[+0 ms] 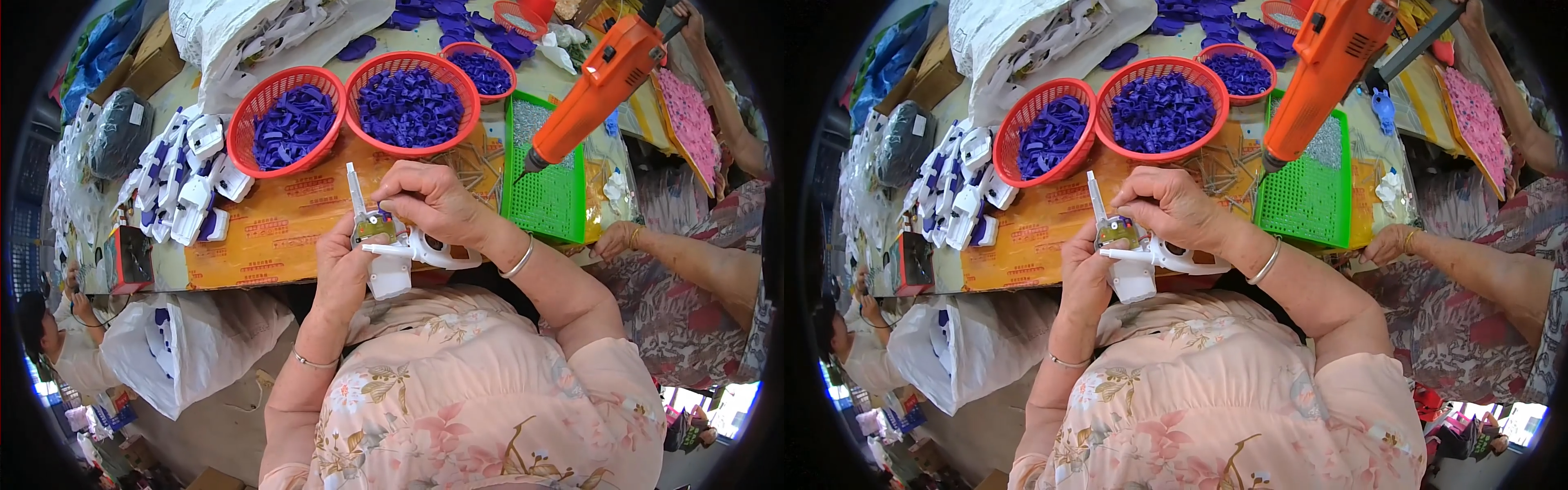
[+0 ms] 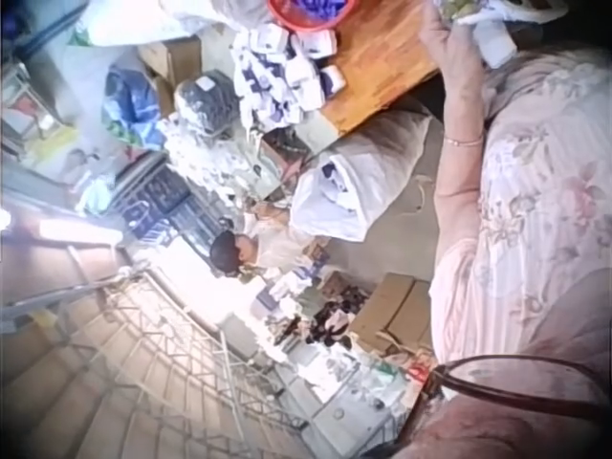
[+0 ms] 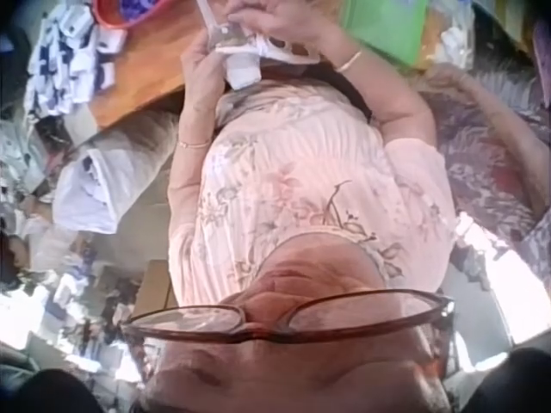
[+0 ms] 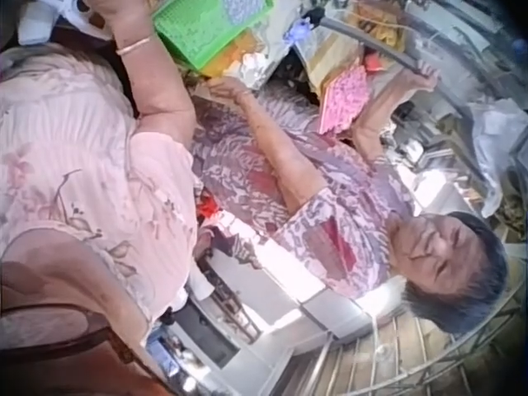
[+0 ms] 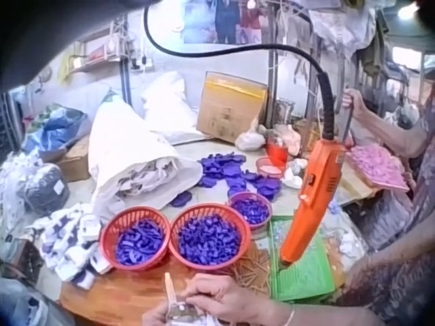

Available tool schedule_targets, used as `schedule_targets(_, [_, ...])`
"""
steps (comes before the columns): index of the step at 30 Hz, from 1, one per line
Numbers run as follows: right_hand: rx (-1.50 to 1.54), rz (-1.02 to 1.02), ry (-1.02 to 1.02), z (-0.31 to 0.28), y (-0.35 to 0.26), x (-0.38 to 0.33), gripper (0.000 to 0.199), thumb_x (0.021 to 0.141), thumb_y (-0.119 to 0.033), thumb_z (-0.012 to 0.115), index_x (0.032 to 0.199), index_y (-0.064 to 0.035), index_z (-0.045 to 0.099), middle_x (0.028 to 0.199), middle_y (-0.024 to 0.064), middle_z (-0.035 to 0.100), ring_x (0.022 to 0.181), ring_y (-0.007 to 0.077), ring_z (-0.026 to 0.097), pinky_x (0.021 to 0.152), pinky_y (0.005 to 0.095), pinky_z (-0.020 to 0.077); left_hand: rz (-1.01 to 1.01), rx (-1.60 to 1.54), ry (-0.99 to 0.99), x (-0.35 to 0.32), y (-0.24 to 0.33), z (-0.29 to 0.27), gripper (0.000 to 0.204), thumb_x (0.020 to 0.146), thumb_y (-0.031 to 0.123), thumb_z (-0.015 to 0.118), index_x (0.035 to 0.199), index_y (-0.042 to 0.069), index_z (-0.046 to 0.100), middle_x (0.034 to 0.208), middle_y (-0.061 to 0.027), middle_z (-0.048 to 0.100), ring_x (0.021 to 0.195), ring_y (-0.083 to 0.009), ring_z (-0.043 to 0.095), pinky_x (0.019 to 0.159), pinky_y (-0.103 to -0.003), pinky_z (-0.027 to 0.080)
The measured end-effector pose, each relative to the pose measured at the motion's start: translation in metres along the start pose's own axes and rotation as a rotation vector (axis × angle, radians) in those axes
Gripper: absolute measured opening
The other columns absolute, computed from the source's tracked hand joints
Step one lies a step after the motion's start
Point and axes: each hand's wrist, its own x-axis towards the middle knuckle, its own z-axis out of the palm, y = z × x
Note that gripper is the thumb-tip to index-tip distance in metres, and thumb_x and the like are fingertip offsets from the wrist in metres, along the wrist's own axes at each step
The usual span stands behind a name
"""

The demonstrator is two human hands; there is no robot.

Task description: Assembling plastic toy walkie-talkies by joining internal circuit components and outer casing pieces.

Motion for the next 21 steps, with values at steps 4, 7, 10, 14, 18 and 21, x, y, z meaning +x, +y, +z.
schedule_targets(4, [-0.026, 0.168, 0.153, 0.001, -0.013, -0.009, 0.033, 0.08, -0.001, 0.065, 0.113, -0.0013, 0.058, 0.095, 0.0025, 0.055, 0.081, 0.0082, 0.051, 0.069, 0.0233, 0.0448, -0.074, -0.155, -0.005, 0.003, 0.002, -0.002, 0.028, 0.082, -0.001, 0.054, 0.11, -0.001, 0.057, 0.094, -0.0081, 0.066, 0.08, -0.012, 0.063, 0.071, -0.025, 0.052])
schedule_targets(7, [-0.179, 0.178, 0.007, -0.021, -0.028, -0.025, 0.067, 0.071, -0.019, 0.077, 0.128, -0.003, 0.047, 0.11, 0.0081, 0.055, 0.096, 0.0153, 0.053, 0.079, 0.0282, 0.0452, -0.066, -0.158, 0.039, 0.006, 0.002, -0.008, 0.027, 0.082, -0.002, 0.054, 0.109, -0.003, 0.057, 0.095, -0.0111, 0.066, 0.083, -0.0154, 0.065, 0.074, -0.027, 0.053])
schedule_targets(10, [-0.49, 0.105, -0.133, -0.023, -0.033, -0.05, 0.087, 0.061, -0.029, 0.083, 0.131, 0.0012, 0.042, 0.116, 0.0173, 0.053, 0.104, 0.0298, 0.055, 0.087, 0.0368, 0.0443, -0.066, -0.18, 0.045, 0.007, -0.001, -0.01, 0.025, 0.082, -0.001, 0.057, 0.106, -0.003, 0.057, 0.098, -0.0142, 0.065, 0.086, -0.0196, 0.065, 0.078, -0.031, 0.053])
schedule_targets(14, [-0.466, 0.129, -0.116, -0.011, -0.032, -0.059, 0.079, 0.062, -0.017, 0.08, 0.128, 0.004, 0.042, 0.115, 0.0182, 0.053, 0.102, 0.0286, 0.055, 0.09, 0.0335, 0.0429, -0.026, -0.213, 0.053, 0.01, -0.006, -0.014, 0.024, 0.081, -0.004, 0.055, 0.105, -0.004, 0.057, 0.098, -0.0142, 0.065, 0.087, -0.0199, 0.065, 0.079, -0.032, 0.054])
schedule_targets(18, [0.181, 0.35, 0.029, -0.008, -0.031, -0.059, 0.062, 0.07, -0.011, 0.073, 0.123, 0.0042, 0.045, 0.11, 0.0097, 0.055, 0.104, 0.0145, 0.053, 0.091, 0.0283, 0.0425, -0.035, -0.195, 0.074, 0.01, -0.001, -0.009, 0.028, 0.083, -0.004, 0.051, 0.111, -0.003, 0.054, 0.102, -0.0136, 0.063, 0.089, -0.0207, 0.064, 0.081, -0.033, 0.053])
schedule_targets(21, [0.554, 0.454, -0.014, -0.004, -0.043, -0.052, 0.062, 0.07, -0.01, 0.073, 0.124, 0.004, 0.045, 0.11, 0.0088, 0.055, 0.105, 0.0129, 0.052, 0.092, 0.0281, 0.0416, -0.019, -0.299, 0.062, 0.009, -0.006, -0.008, 0.03, 0.084, -0.002, 0.05, 0.114, -0.003, 0.052, 0.105, -0.0138, 0.062, 0.092, -0.0215, 0.064, 0.082, -0.034, 0.053])
